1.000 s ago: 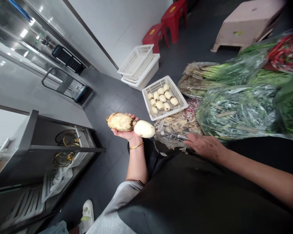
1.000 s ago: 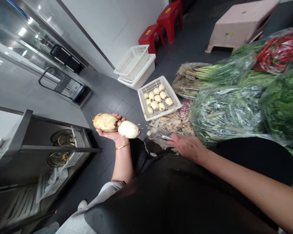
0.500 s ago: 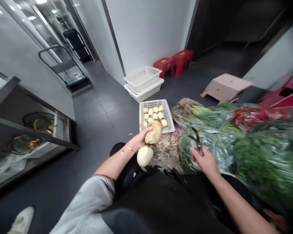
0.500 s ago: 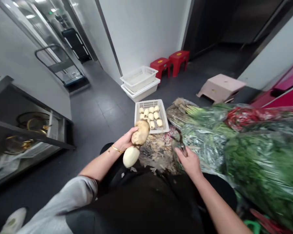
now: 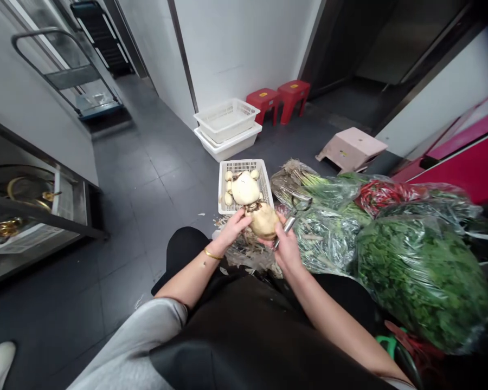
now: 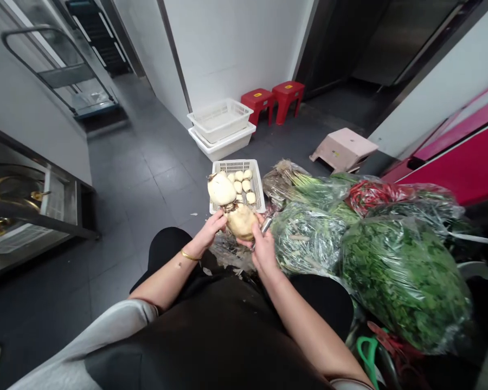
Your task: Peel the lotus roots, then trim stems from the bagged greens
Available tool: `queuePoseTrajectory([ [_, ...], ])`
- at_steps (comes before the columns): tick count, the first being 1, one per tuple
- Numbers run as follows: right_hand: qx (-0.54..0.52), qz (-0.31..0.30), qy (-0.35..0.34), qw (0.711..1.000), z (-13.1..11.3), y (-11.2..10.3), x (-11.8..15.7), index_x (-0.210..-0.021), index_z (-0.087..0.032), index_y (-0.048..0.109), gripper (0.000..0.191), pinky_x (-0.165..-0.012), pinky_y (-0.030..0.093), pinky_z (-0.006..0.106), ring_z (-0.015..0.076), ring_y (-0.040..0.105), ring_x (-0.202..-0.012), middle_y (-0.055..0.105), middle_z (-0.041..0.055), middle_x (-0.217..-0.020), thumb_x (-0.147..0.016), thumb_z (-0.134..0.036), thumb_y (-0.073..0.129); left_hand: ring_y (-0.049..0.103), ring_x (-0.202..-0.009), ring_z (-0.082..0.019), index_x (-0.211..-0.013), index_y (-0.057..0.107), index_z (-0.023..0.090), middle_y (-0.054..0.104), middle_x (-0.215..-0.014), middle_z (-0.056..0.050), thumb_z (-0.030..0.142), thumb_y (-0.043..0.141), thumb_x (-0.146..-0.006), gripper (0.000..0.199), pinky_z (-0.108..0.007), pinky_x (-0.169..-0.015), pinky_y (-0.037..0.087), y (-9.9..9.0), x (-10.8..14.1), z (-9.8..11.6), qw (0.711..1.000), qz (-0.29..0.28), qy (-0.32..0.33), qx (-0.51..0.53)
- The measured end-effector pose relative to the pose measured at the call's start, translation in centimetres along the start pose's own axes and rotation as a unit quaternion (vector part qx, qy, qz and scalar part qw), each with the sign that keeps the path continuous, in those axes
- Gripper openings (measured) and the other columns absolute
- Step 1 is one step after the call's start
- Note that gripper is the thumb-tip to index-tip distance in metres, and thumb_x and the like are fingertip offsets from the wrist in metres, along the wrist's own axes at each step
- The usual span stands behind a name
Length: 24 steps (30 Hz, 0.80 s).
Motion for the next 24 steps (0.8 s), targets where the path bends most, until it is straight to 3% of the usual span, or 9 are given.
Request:
queuePoseTrajectory([
  [2,0.043,-0.014,0.022,0.999,1.4,0.8,1.1,-0.138,-0.027,0.046,0.076,-0.062,0.058,0.034,0.0248,0.066,-0.096,0.060,0.0086,-0.131,-0.072,-0.057,0.068,0.068,-0.094,-0.023,-0.099,0.070,0.015,0.073,-0.098,-0.010,0.042,0.079,-0.069,0.042,-0.032,-0.086,0.053,-0.6,-0.6,-0.5,0.995,0.062,0.064,0.054],
  [6,0.269,-0.050,0.000,0.962,0.8,-1.1,1.9,-0.122,-0.019,0.057,0.061,-0.059,0.053,0.034,0.0234,0.065,-0.077,0.070,0.0075,-0.092,-0.078,-0.061,0.058,0.070,-0.090,-0.023,-0.094,0.070,0.012,0.073,-0.094,-0.010,0.047,0.078,-0.069,0.044,-0.037,-0.091,0.051,-2.4,-1.0,-1.2,0.984,0.139,0.034,0.110],
  [11,0.614,-0.083,-0.100,0.779,-3.8,-0.1,0.5,-0.106,-0.019,0.059,0.041,-0.068,0.046,0.033,0.0239,0.065,-0.076,0.069,0.0078,-0.081,-0.097,-0.047,0.030,0.070,-0.094,-0.024,-0.096,0.071,0.011,0.074,-0.096,-0.012,0.048,0.077,-0.071,0.045,-0.037,-0.094,0.051,-3.3,-0.1,-0.6,0.983,0.140,0.050,0.111],
  [13,0.689,-0.105,-0.119,0.707,-3.9,1.6,0.4,-0.109,-0.018,0.055,0.037,-0.064,0.043,0.031,0.0233,0.065,-0.073,0.069,0.0094,-0.081,-0.099,-0.041,0.028,0.069,-0.096,-0.025,-0.097,0.071,0.011,0.074,-0.095,-0.012,0.049,0.076,-0.072,0.046,-0.038,-0.094,0.051,-3.0,0.0,-0.6,0.985,0.127,0.052,0.108],
  [15,0.724,-0.109,-0.133,0.667,-2.5,1.7,1.4,-0.109,-0.016,0.053,0.033,-0.061,0.040,0.030,0.0225,0.065,-0.071,0.069,0.0106,-0.081,-0.100,-0.038,0.029,0.070,-0.093,-0.025,-0.090,0.071,0.011,0.074,-0.089,-0.011,0.048,0.079,-0.069,0.043,-0.038,-0.092,0.051,-2.8,-0.2,-0.8,0.988,0.120,0.051,0.080],
  [17,0.736,-0.102,-0.137,0.655,-0.1,-0.9,3.6,-0.102,-0.018,0.052,0.029,-0.059,0.039,0.029,0.0221,0.065,-0.069,0.069,0.0110,-0.082,-0.100,-0.036,0.029,0.070,-0.087,-0.025,-0.081,0.070,0.012,0.073,-0.080,-0.009,0.047,0.082,-0.066,0.041,-0.038,-0.088,0.053,-3.2,-0.7,-1.0,0.989,0.135,0.044,0.050],
  [20,0.728,-0.134,-0.093,0.666,3.5,-7.8,7.3,-0.085,-0.023,0.049,0.025,-0.055,0.037,0.029,0.0228,0.065,-0.062,0.066,0.0065,-0.072,-0.097,-0.037,0.032,0.070,-0.083,-0.023,-0.079,0.068,0.012,0.071,-0.073,-0.007,0.050,0.080,-0.066,0.042,-0.036,-0.085,0.053,-5.0,-1.5,-0.9,0.972,0.220,0.046,0.066],
  [22,0.705,-0.134,-0.057,0.694,3.5,-11.1,8.3,-0.081,-0.025,0.046,0.024,-0.053,0.037,0.029,0.0230,0.063,-0.056,0.060,0.0021,-0.060,-0.095,-0.040,0.033,0.071,-0.087,-0.023,-0.083,0.068,0.012,0.072,-0.075,-0.008,0.051,0.079,-0.068,0.043,-0.034,-0.086,0.053,-5.9,-1.9,-0.3,0.962,0.248,0.061,0.097],
  [24,0.666,-0.120,-0.070,0.733,1.4,-10.7,7.3,-0.082,-0.026,0.044,0.027,-0.055,0.040,0.030,0.0224,0.060,-0.054,0.057,0.0000,-0.057,-0.095,-0.046,0.032,0.070,-0.090,-0.023,-0.084,0.069,0.012,0.072,-0.077,-0.008,0.051,0.079,-0.068,0.043,-0.035,-0.087,0.053,-5.8,-2.0,0.1,0.966,0.226,0.065,0.112],
])
Point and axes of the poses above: each hand's wrist, its own x-axis away from the middle knuckle, its own y-axis out of the palm, z = x × y, the point moved 4 cm from there along -x, towards the middle knuckle
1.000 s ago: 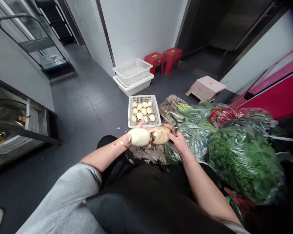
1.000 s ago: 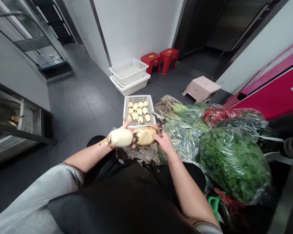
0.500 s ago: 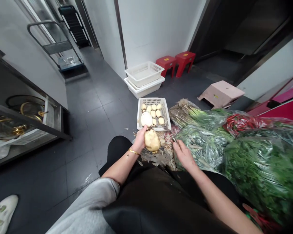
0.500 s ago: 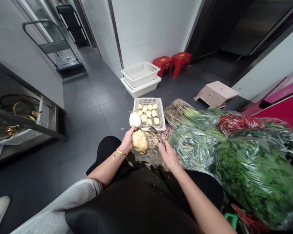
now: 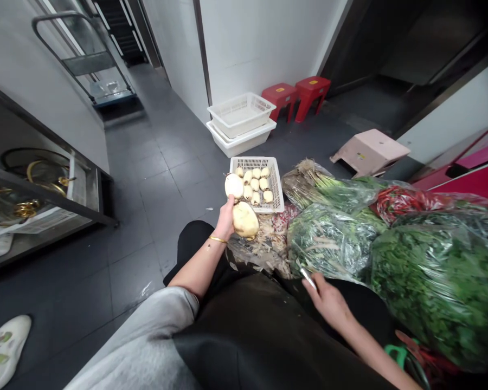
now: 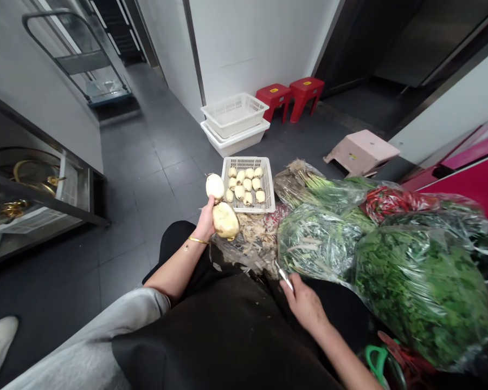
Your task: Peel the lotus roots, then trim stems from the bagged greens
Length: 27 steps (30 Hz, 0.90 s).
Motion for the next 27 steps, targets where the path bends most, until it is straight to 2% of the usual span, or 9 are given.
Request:
queuePoseTrajectory([
  [3,-0.050,0.037,-0.056,0.996,-5.5,-3.8,-4.8,-0.091,-0.024,0.046,0.030,-0.060,0.043,0.030,0.0215,0.061,-0.061,0.061,0.0015,-0.067,-0.095,-0.051,0.032,0.071,-0.089,-0.025,-0.084,0.070,0.012,0.073,-0.080,-0.009,0.049,0.081,-0.065,0.044,-0.037,-0.087,0.053,1.3,1.1,-0.1,0.998,-0.052,-0.013,-0.016],
  [6,0.012,0.020,-0.065,0.998,-9.6,-3.7,-7.6,-0.106,-0.020,0.049,0.029,-0.060,0.041,0.030,0.0234,0.064,-0.066,0.066,0.0064,-0.076,-0.097,-0.042,0.031,0.070,-0.087,-0.025,-0.086,0.070,0.011,0.073,-0.084,-0.010,0.046,0.083,-0.064,0.044,-0.038,-0.088,0.053,2.4,2.1,-0.2,0.997,-0.077,0.003,-0.031],
  [8,0.050,-0.009,-0.060,0.997,-8.8,-1.3,-6.2,-0.108,-0.019,0.050,0.029,-0.059,0.040,0.031,0.0245,0.066,-0.067,0.068,0.0081,-0.077,-0.097,-0.038,0.031,0.070,-0.085,-0.023,-0.085,0.070,0.011,0.073,-0.083,-0.009,0.044,0.084,-0.063,0.042,-0.037,-0.087,0.052,2.2,2.1,0.2,0.998,-0.053,0.026,-0.027],
  [10,0.066,-0.058,-0.035,0.996,-5.8,1.0,-3.5,-0.102,-0.020,0.052,0.028,-0.056,0.039,0.030,0.0253,0.066,-0.064,0.066,0.0068,-0.070,-0.097,-0.037,0.030,0.070,-0.084,-0.022,-0.080,0.068,0.012,0.072,-0.080,-0.007,0.042,0.084,-0.062,0.039,-0.036,-0.086,0.052,1.5,1.7,0.7,0.999,-0.008,0.044,-0.024],
  [13,0.056,-0.060,-0.005,0.997,-3.4,0.9,-1.8,-0.096,-0.022,0.050,0.030,-0.056,0.039,0.030,0.0249,0.066,-0.062,0.063,0.0037,-0.064,-0.098,-0.039,0.025,0.069,-0.085,-0.021,-0.078,0.068,0.012,0.072,-0.078,-0.006,0.042,0.083,-0.064,0.037,-0.035,-0.086,0.051,0.8,1.5,0.9,0.998,0.021,0.054,-0.018],
  [17,0.059,0.010,-0.040,0.997,-9.1,-2.7,-6.4,-0.112,-0.020,0.048,0.035,-0.060,0.040,0.031,0.0240,0.067,-0.069,0.069,0.0078,-0.082,-0.100,-0.042,0.023,0.069,-0.089,-0.022,-0.084,0.069,0.012,0.073,-0.085,-0.008,0.043,0.081,-0.067,0.037,-0.036,-0.090,0.051,1.8,2.1,0.1,0.999,-0.037,0.024,-0.002],
  [20,0.090,-0.010,-0.046,0.995,-10.9,-1.7,-7.5,-0.111,-0.018,0.050,0.031,-0.060,0.038,0.031,0.0252,0.068,-0.072,0.070,0.0104,-0.083,-0.100,-0.037,0.027,0.069,-0.091,-0.021,-0.088,0.069,0.013,0.073,-0.089,-0.008,0.043,0.080,-0.068,0.038,-0.035,-0.092,0.051,2.2,2.1,0.2,0.998,-0.060,-0.002,0.022],
  [24,0.101,-0.094,-0.013,0.990,-4.6,2.0,-2.4,-0.097,-0.020,0.052,0.024,-0.056,0.036,0.030,0.0257,0.067,-0.066,0.067,0.0064,-0.068,-0.099,-0.034,0.032,0.069,-0.080,-0.017,-0.084,0.066,0.013,0.071,-0.080,-0.004,0.041,0.083,-0.065,0.038,-0.032,-0.088,0.051,0.5,0.8,1.6,0.997,0.026,0.073,0.016],
  [27,0.084,-0.059,0.004,0.995,-3.4,0.8,-1.6,-0.097,-0.020,0.050,0.026,-0.056,0.035,0.030,0.0251,0.066,-0.063,0.066,0.0056,-0.066,-0.100,-0.036,0.029,0.067,-0.077,-0.015,-0.082,0.065,0.013,0.070,-0.077,-0.003,0.044,0.082,-0.066,0.039,-0.030,-0.086,0.051,0.3,0.7,1.6,0.994,0.035,0.104,0.007],
])
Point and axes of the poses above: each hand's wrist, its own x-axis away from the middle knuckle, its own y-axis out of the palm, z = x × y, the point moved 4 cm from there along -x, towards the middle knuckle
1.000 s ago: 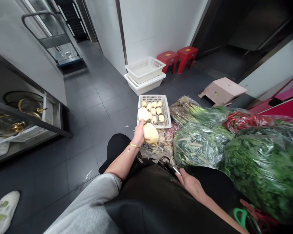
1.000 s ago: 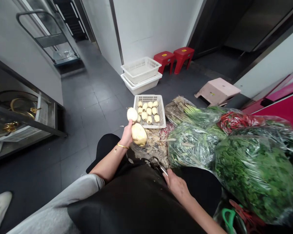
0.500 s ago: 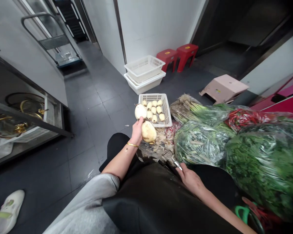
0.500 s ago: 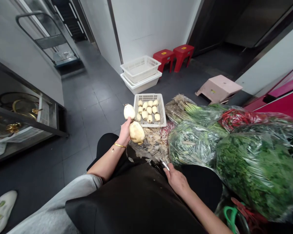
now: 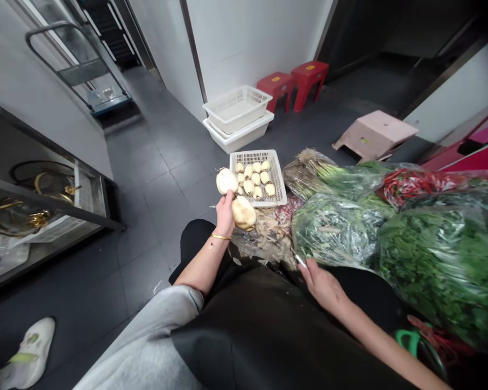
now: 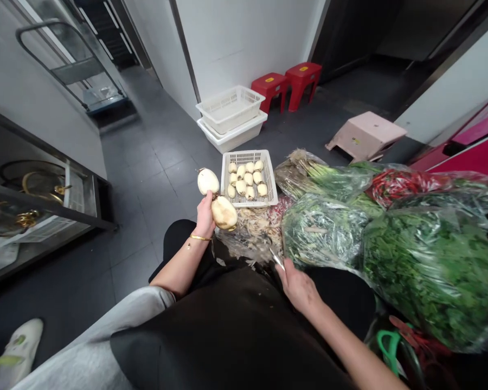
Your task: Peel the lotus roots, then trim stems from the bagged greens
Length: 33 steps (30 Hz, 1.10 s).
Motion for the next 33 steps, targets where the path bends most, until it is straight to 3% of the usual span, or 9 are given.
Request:
queuePoseTrajectory([
  [5,-0.007,0.066,-0.051,0.996,-6.2,-4.6,-4.8,-0.106,-0.020,0.051,0.027,-0.059,0.036,0.030,0.0235,0.067,-0.072,0.070,0.0090,-0.082,-0.100,-0.038,0.031,0.066,-0.076,-0.014,-0.082,0.065,0.013,0.070,-0.080,-0.003,0.046,0.080,-0.066,0.040,-0.027,-0.079,0.050,1.3,1.1,0.0,0.999,-0.023,0.033,-0.006],
  [11,-0.008,-0.015,-0.013,1.000,-1.4,0.7,-1.5,-0.097,-0.020,0.053,0.023,-0.057,0.036,0.029,0.0228,0.064,-0.064,0.065,0.0050,-0.066,-0.099,-0.032,0.034,0.060,-0.065,-0.009,-0.076,0.062,0.013,0.064,-0.069,0.002,0.049,0.078,-0.068,0.039,-0.023,-0.070,0.047,0.7,-0.3,1.8,0.994,0.011,0.101,-0.035],
  [13,-0.027,0.035,-0.026,0.999,-1.3,-1.2,-1.7,-0.099,-0.019,0.052,0.026,-0.057,0.036,0.029,0.0222,0.063,-0.062,0.065,0.0052,-0.068,-0.099,-0.034,0.031,0.061,-0.068,-0.010,-0.079,0.064,0.013,0.065,-0.072,0.002,0.049,0.079,-0.067,0.040,-0.023,-0.072,0.047,0.6,-0.5,1.7,0.994,0.004,0.109,-0.026],
  [17,-0.056,0.128,-0.112,0.984,-6.6,-8.8,-6.2,-0.102,-0.020,0.051,0.029,-0.058,0.036,0.029,0.0223,0.063,-0.067,0.067,0.0075,-0.075,-0.099,-0.039,0.030,0.066,-0.075,-0.014,-0.085,0.066,0.014,0.070,-0.080,-0.002,0.054,0.083,-0.057,0.051,-0.027,-0.079,0.049,1.4,0.1,0.7,0.997,-0.066,0.039,0.022],
  [19,-0.055,0.135,-0.131,0.980,-8.6,-10.2,-7.7,-0.101,-0.020,0.051,0.030,-0.058,0.036,0.029,0.0228,0.063,-0.067,0.067,0.0080,-0.075,-0.099,-0.039,0.029,0.067,-0.078,-0.017,-0.085,0.067,0.015,0.071,-0.081,-0.004,0.054,0.085,-0.053,0.054,-0.029,-0.081,0.050,1.6,0.3,0.7,0.995,-0.095,0.014,0.031],
  [21,-0.053,0.118,-0.127,0.984,-8.2,-8.3,-7.1,-0.103,-0.019,0.051,0.030,-0.056,0.035,0.030,0.0233,0.063,-0.065,0.067,0.0077,-0.073,-0.099,-0.039,0.028,0.068,-0.081,-0.019,-0.084,0.067,0.015,0.071,-0.081,-0.005,0.051,0.086,-0.053,0.052,-0.029,-0.081,0.050,1.4,0.2,1.1,0.994,-0.109,0.015,0.026],
  [25,-0.081,0.038,-0.095,0.991,-2.3,-1.2,-2.1,-0.092,-0.022,0.050,0.030,-0.054,0.036,0.030,0.0234,0.062,-0.057,0.061,0.0030,-0.062,-0.097,-0.041,0.027,0.069,-0.078,-0.018,-0.081,0.066,0.015,0.071,-0.077,-0.004,0.050,0.086,-0.055,0.048,-0.029,-0.079,0.050,0.2,-0.9,1.4,0.994,-0.105,0.001,0.011],
  [27,-0.120,0.027,-0.108,0.987,-0.6,-0.7,-0.8,-0.085,-0.024,0.048,0.031,-0.057,0.039,0.030,0.0216,0.060,-0.059,0.059,0.0012,-0.061,-0.097,-0.044,0.027,0.068,-0.075,-0.018,-0.080,0.066,0.015,0.070,-0.073,-0.003,0.057,0.084,-0.053,0.053,-0.028,-0.076,0.051,-0.1,-1.3,1.0,0.992,-0.124,-0.033,0.019],
  [33,-0.128,0.072,-0.157,0.977,-6.5,-8.3,-5.7,-0.092,-0.023,0.049,0.029,-0.060,0.040,0.029,0.0193,0.058,-0.064,0.060,0.0023,-0.070,-0.098,-0.043,0.029,0.068,-0.073,-0.019,-0.082,0.068,0.016,0.071,-0.075,-0.004,0.050,0.090,-0.045,0.054,-0.029,-0.072,0.053,0.5,-0.3,0.6,0.976,-0.218,-0.017,-0.011],
])
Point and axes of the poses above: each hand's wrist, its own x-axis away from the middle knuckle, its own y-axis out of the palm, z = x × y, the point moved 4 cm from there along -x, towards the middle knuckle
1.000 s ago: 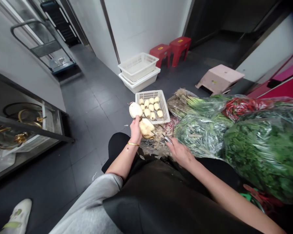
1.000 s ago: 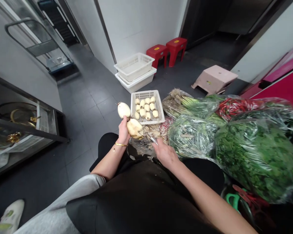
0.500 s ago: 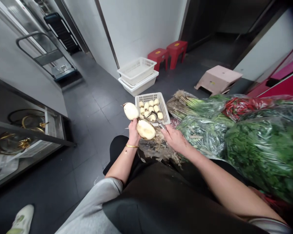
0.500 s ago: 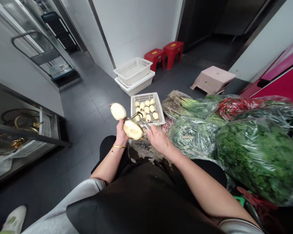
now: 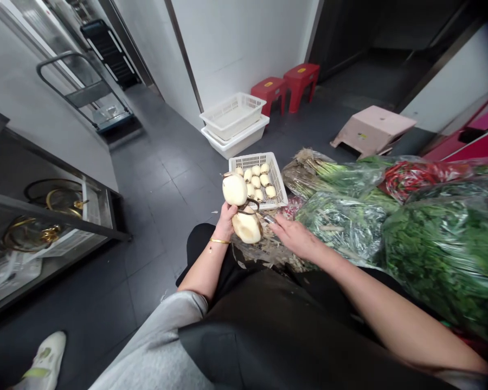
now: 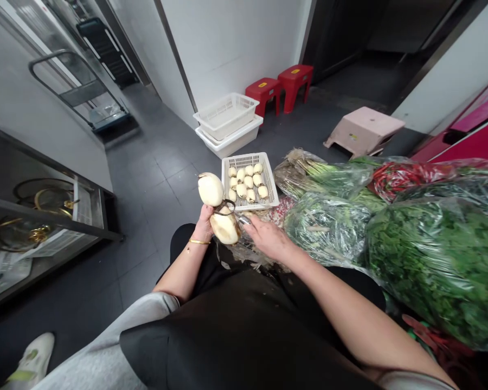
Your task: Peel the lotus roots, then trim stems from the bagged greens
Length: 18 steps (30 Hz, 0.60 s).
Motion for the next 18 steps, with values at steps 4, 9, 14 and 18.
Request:
queuePoseTrajectory([
  [4,0.008,-0.045,0.037,0.998,2.2,2.7,3.2,-0.096,-0.023,0.050,0.031,-0.059,0.039,0.030,0.0220,0.062,-0.064,0.062,0.0035,-0.069,-0.097,-0.044,0.028,0.065,-0.067,-0.015,-0.081,0.068,0.016,0.070,-0.074,-0.003,0.045,0.092,-0.041,0.055,-0.026,-0.068,0.052,-0.4,0.3,0.6,0.998,0.019,0.043,-0.029],
  [9,-0.058,-0.045,0.088,0.993,6.1,2.9,7.7,-0.083,-0.025,0.047,0.035,-0.062,0.042,0.031,0.0214,0.061,-0.065,0.060,0.0019,-0.067,-0.096,-0.050,0.027,0.066,-0.073,-0.017,-0.087,0.069,0.014,0.070,-0.081,-0.007,0.057,0.084,-0.054,0.056,-0.029,-0.075,0.052,-0.6,-0.6,0.6,0.999,0.040,0.032,0.001],
  [14,-0.059,0.024,0.043,0.997,0.9,0.1,-0.9,-0.090,-0.023,0.052,0.031,-0.064,0.043,0.030,0.0205,0.061,-0.070,0.064,0.0040,-0.076,-0.097,-0.044,0.031,0.067,-0.080,-0.019,-0.086,0.070,0.016,0.070,-0.081,-0.006,0.058,0.077,-0.063,0.048,-0.033,-0.083,0.052,1.2,0.0,-0.1,0.998,0.038,0.016,0.047],
  [18,-0.035,0.035,0.061,0.997,1.5,3.5,0.4,-0.103,-0.021,0.053,0.031,-0.062,0.042,0.031,0.0235,0.063,-0.072,0.065,0.0071,-0.076,-0.097,-0.040,0.030,0.067,-0.075,-0.018,-0.081,0.068,0.015,0.068,-0.073,-0.004,0.045,0.085,-0.056,0.043,-0.032,-0.079,0.053,2.0,0.9,-0.7,0.999,0.033,0.026,-0.034],
])
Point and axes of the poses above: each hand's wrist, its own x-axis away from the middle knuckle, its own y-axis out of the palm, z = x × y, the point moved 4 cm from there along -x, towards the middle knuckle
